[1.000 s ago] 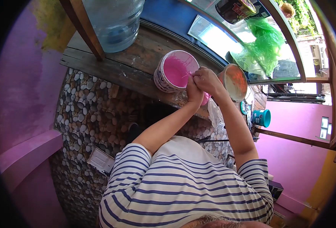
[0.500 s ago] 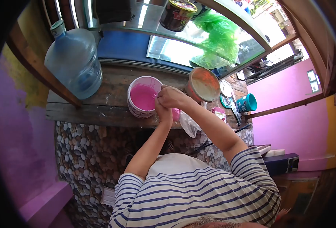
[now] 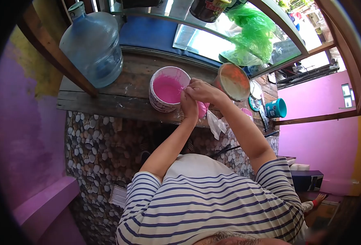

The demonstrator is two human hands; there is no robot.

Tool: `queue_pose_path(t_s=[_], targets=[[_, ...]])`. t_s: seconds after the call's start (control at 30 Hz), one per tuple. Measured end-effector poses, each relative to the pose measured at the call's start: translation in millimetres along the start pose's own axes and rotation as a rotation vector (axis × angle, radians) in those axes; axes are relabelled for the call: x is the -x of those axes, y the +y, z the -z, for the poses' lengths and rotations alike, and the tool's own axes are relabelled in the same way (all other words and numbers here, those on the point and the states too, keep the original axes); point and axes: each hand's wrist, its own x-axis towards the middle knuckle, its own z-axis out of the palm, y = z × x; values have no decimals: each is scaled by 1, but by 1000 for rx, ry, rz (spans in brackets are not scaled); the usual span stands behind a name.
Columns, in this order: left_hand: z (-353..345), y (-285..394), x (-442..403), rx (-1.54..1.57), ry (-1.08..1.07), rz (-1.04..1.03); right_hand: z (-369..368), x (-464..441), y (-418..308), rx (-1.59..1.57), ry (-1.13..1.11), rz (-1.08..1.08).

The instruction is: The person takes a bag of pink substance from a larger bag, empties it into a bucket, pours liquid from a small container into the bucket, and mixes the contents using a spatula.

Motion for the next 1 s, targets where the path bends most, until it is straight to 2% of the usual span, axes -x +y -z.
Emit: queue_pose_path(t_s=[0.3,0.5,0.6,0.67,0.8,0.93,1.0], targets=[[-7,-1,1,-178,98,-109,2,1,2,-4,30,-36],[-12,7,4,-156,122,-141,5,0,-1,-7,9,-22],[-12,13,4,-142,107,-82,2,-4,9,-33,82,8],[-10,16,4,-196,105,-81,3,-5,7,-120,113,-172],[-8,15,5,-298,119,-78,-7,-13,32,-282,130,-145],[-7,10,6,-274,104,-61,-15,-20,48,-413,171,-149],[-8,7,6,-242,126,-126,-20,-25,58,-438,177,-183]])
